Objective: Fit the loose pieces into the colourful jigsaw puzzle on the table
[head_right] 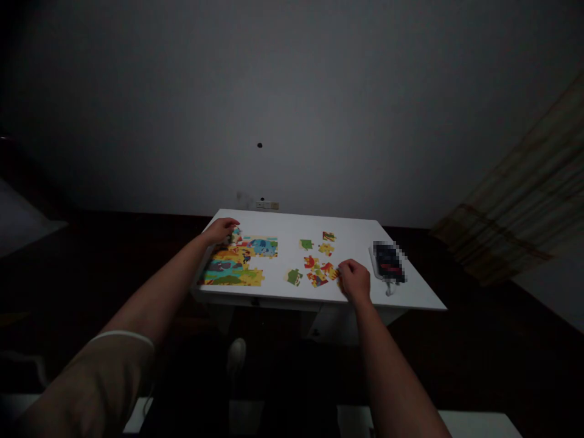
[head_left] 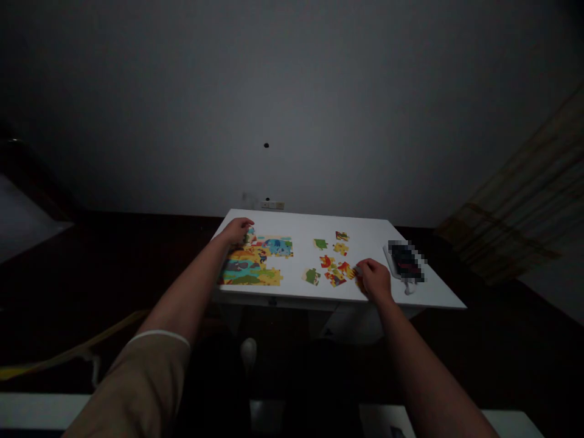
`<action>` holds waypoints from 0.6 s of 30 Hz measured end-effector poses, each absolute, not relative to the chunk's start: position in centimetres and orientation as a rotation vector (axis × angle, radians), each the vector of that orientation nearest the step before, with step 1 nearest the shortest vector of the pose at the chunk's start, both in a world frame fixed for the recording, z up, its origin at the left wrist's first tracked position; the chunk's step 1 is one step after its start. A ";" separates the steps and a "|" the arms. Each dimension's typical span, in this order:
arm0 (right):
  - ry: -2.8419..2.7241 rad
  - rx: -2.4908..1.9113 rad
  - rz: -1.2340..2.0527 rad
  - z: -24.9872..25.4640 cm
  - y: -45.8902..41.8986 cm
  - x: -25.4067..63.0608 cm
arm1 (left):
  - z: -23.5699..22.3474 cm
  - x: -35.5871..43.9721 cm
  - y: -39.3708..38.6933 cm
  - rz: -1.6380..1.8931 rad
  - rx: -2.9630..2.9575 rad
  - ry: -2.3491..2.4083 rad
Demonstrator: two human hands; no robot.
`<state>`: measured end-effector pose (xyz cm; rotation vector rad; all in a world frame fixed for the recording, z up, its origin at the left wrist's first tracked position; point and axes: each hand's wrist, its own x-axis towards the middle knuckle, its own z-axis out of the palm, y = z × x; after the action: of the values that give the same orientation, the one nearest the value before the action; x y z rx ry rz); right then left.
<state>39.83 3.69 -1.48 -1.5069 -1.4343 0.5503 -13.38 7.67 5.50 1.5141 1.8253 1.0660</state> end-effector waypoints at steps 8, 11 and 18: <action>-1.468 -1.499 0.514 -1.3 3.5 39.8 | 5.1 -12.7 8.0 1.038 1.551 1.834; -1.466 -1.511 0.518 -1.3 3.5 39.8 | 5.0 -12.8 7.7 1.031 1.548 1.828; -1.494 -1.528 0.536 -1.1 3.5 39.6 | 5.9 -13.1 7.9 1.015 1.570 1.792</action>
<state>39.61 3.54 -1.11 -1.5280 -1.4936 0.5365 -13.09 7.92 5.94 1.5696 1.7922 1.0150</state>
